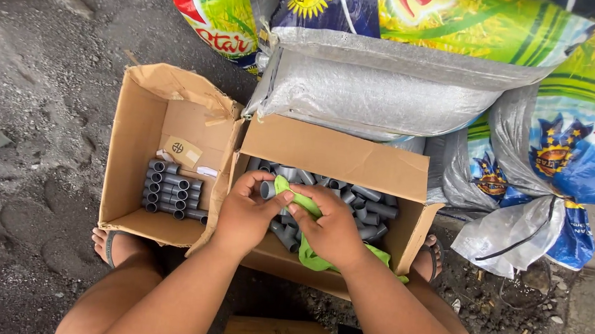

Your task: Cleaning PVC elbow fittings using a cloth and organizing them in cardboard boxes.

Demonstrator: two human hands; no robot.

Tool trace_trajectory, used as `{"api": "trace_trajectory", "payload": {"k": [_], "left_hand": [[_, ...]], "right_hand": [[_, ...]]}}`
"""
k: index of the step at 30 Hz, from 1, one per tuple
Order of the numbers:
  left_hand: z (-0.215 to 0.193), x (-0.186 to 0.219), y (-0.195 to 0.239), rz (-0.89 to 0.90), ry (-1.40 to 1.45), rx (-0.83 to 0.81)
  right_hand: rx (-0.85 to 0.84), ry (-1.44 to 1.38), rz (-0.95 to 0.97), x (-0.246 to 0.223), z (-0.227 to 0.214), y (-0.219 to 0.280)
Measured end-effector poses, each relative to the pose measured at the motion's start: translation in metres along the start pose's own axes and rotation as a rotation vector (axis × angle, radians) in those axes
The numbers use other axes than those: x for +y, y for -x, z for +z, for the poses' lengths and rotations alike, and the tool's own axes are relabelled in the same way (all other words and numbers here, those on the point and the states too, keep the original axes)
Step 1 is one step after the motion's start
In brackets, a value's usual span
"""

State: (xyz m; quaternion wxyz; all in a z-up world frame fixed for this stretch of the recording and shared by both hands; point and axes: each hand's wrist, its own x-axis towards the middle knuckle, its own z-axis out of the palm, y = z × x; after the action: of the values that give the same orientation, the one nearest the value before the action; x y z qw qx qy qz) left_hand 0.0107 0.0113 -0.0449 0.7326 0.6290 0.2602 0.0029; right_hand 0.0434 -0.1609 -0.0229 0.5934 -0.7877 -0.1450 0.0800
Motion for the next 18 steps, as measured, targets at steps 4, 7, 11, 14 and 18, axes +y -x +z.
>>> {"api": "trace_trajectory", "payload": {"k": [4,7,11,14,18], "left_hand": [[0.005,0.005,0.000,0.010,0.161,-0.040],[0.007,0.037,0.010,-0.049,0.171,-0.048],[0.001,0.045,0.011,-0.082,0.087,-0.027],[0.002,0.048,0.012,-0.146,0.062,0.024],[0.006,0.031,0.013,-0.280,0.130,0.059]], "right_hand": [[0.077,-0.034,-0.014,0.012,0.003,-0.010],[0.208,-0.041,0.004,0.020,0.002,-0.013],[0.191,-0.045,-0.206,0.020,0.020,0.002],[0.114,0.037,-0.303,0.009,0.041,0.021],[0.114,0.276,-0.404,0.015,0.035,0.021]]}}
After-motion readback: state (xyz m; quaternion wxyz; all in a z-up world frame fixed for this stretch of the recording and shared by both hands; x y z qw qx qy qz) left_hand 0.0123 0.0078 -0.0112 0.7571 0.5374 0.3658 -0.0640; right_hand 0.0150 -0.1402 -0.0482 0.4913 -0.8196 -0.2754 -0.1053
